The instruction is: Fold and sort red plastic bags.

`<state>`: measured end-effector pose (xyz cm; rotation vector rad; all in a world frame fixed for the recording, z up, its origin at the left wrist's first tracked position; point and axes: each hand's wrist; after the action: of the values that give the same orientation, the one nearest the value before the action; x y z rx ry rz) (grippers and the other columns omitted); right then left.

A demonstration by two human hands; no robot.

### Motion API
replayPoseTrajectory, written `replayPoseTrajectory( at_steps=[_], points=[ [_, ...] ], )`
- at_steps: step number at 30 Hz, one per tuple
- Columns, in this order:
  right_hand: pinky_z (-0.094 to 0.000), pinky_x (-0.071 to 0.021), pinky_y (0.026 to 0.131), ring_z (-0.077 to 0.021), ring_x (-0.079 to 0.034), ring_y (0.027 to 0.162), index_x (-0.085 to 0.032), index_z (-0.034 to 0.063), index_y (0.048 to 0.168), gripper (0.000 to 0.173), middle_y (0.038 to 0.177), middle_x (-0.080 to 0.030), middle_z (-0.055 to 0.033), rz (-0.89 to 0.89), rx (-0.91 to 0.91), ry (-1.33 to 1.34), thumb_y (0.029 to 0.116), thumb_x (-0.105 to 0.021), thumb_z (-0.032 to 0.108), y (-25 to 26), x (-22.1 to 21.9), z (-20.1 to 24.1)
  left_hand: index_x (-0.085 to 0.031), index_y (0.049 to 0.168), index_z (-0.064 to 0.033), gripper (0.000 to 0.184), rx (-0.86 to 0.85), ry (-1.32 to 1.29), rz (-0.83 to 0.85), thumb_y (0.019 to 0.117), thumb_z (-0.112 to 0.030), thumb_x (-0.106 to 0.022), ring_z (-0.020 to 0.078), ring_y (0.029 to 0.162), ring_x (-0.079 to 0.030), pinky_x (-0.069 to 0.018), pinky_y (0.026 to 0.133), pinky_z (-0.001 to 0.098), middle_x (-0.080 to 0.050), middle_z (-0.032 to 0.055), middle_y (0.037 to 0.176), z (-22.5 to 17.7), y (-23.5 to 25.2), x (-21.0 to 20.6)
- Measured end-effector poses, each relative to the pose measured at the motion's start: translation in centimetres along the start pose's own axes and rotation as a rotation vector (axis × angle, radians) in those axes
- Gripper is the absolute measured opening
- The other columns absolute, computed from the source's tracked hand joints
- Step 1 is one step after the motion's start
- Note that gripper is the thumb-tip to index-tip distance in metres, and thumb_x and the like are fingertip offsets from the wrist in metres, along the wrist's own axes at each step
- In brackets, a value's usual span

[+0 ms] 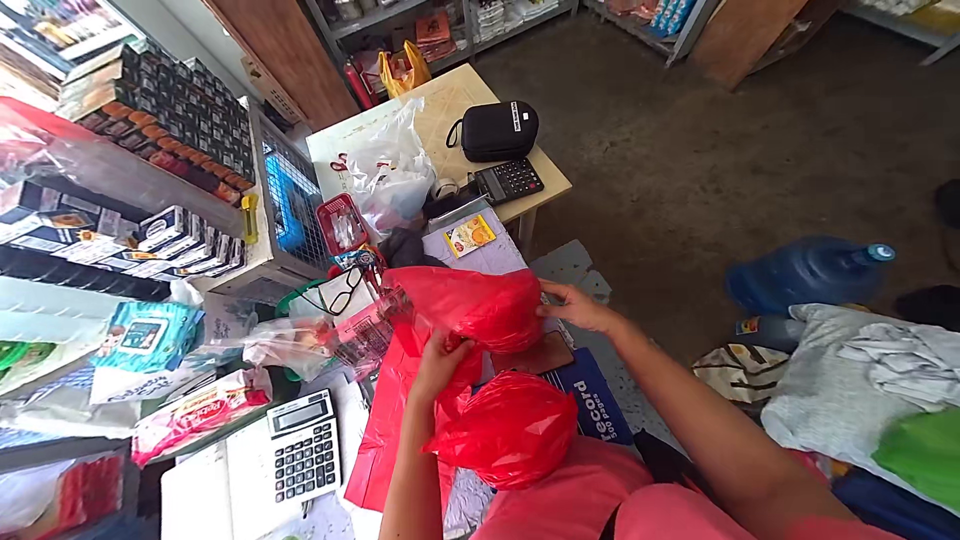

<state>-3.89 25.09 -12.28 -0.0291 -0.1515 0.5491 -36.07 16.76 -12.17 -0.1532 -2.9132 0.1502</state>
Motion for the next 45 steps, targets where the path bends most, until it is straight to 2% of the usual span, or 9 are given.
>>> replayPoseTrajectory(
  at_steps=[2, 4, 7, 12, 15, 23, 32, 38, 45],
  points=[
    [-0.0425, -0.0377, 0.120, -0.0222, -0.042, 0.146, -0.057, 0.0014, 0.143, 0.066, 0.157, -0.047, -0.0132, -0.012, -0.018, 0.042, 0.0860, -0.079, 0.025, -0.3, 1.1, 1.8, -0.028, 0.154, 0.0063, 0.086, -0.006, -0.234, 0.018, 0.0832, -0.008, -0.073, 0.0175, 0.131, -0.057, -0.0529, 0.104, 0.0340, -0.052, 0.0164, 0.149, -1.2, -1.2, 1.6],
    [-0.0430, -0.0391, 0.120, -0.0214, -0.041, 0.147, -0.050, 0.0073, 0.151, 0.076, 0.160, -0.044, -0.0069, 0.001, 0.006, 0.078, 0.0837, -0.081, 0.022, -0.5, 2.0, 4.4, -0.021, 0.158, 0.0050, 0.098, -0.090, -0.342, 0.059, 0.0840, -0.030, -0.076, 0.0211, 0.142, -0.046, -0.0453, 0.113, 0.0371, -0.042, 0.0167, 0.159, -1.5, -1.9, 3.7],
    [-0.0436, -0.0381, 0.121, -0.0216, -0.036, 0.150, -0.051, 0.0085, 0.151, 0.076, 0.163, -0.039, -0.0049, 0.022, 0.080, 0.081, 0.0833, -0.081, 0.022, 0.0, 2.1, 6.5, -0.036, 0.152, 0.0064, 0.101, -0.100, -0.309, 0.015, 0.0814, -0.050, -0.081, 0.0221, 0.134, -0.056, -0.0525, 0.106, 0.0379, -0.048, 0.0176, 0.153, -2.7, -1.8, 3.8],
    [-0.0403, -0.0412, 0.118, -0.0198, -0.045, 0.144, -0.057, 0.0033, 0.144, 0.064, 0.160, -0.044, -0.0078, 0.043, 0.127, 0.064, 0.0871, -0.079, 0.020, 1.5, -0.1, 4.0, -0.069, 0.109, 0.0039, 0.039, -0.196, -0.177, -0.136, 0.0767, -0.008, -0.087, 0.0126, 0.094, -0.073, -0.0618, 0.089, 0.0345, -0.075, 0.0078, 0.104, -2.6, 0.8, -0.9],
    [-0.0355, -0.0428, 0.116, -0.0173, -0.052, 0.137, -0.057, -0.0027, 0.141, 0.060, 0.148, -0.055, -0.0145, 0.029, -0.009, 0.050, 0.0890, -0.075, 0.022, 0.6, -0.8, -0.5, -0.073, 0.102, -0.0006, 0.024, -0.091, -0.022, -0.048, 0.0834, -0.012, -0.082, 0.0092, 0.092, -0.073, -0.0598, 0.093, 0.0340, -0.077, 0.0040, 0.095, 1.0, 1.8, -2.3],
    [-0.0390, -0.0386, 0.120, -0.0188, -0.042, 0.146, -0.057, 0.0082, 0.145, 0.074, 0.158, -0.045, -0.0066, -0.016, 0.083, 0.113, 0.0802, -0.086, 0.031, -0.1, 0.8, 4.9, -0.056, 0.121, 0.0010, 0.059, -0.134, -0.433, -0.055, 0.0721, -0.004, -0.088, 0.0086, 0.090, -0.071, -0.0608, 0.086, 0.0310, -0.074, -0.0001, 0.100, -2.9, -0.1, -0.6],
    [-0.0342, -0.0469, 0.113, -0.0152, -0.057, 0.131, -0.052, -0.0037, 0.143, 0.064, 0.143, -0.059, -0.0129, 0.024, -0.017, 0.178, 0.0881, -0.077, 0.017, -0.3, -2.0, -1.0, -0.071, 0.104, 0.0011, 0.028, -0.066, -0.195, 0.013, 0.0800, -0.002, -0.084, 0.0109, 0.089, -0.074, -0.0616, 0.089, 0.0334, -0.077, 0.0041, 0.093, 0.6, 1.5, -3.1],
    [-0.0364, -0.0416, 0.118, -0.0182, -0.045, 0.144, -0.046, 0.0059, 0.153, 0.086, 0.158, -0.044, -0.0078, -0.013, 0.052, 0.233, 0.0797, -0.086, 0.026, -0.7, 0.0, 4.7, -0.051, 0.127, 0.0056, 0.074, -0.214, -0.355, -0.097, 0.0689, -0.011, -0.093, 0.0083, 0.097, -0.070, -0.0596, 0.091, 0.0300, -0.071, 0.0034, 0.110, -1.8, -0.3, -2.1],
    [-0.0314, -0.0514, 0.106, -0.0110, -0.062, 0.120, -0.054, -0.0035, 0.136, 0.061, 0.131, -0.065, -0.0090, -0.016, -0.040, 0.188, 0.0873, -0.078, 0.024, 0.1, -2.1, 1.2, -0.070, 0.113, 0.0039, 0.042, -0.222, -0.002, -0.030, 0.0803, -0.018, -0.087, 0.0076, 0.102, -0.071, -0.0570, 0.099, 0.0316, -0.076, 0.0066, 0.109, -0.3, 2.0, -2.6]
  ],
)
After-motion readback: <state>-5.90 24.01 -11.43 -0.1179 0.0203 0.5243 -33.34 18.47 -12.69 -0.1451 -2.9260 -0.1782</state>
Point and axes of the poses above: each hand's wrist, its own y-axis towards the middle knuckle, its own x-axis out of the back of the hand, z = x × y
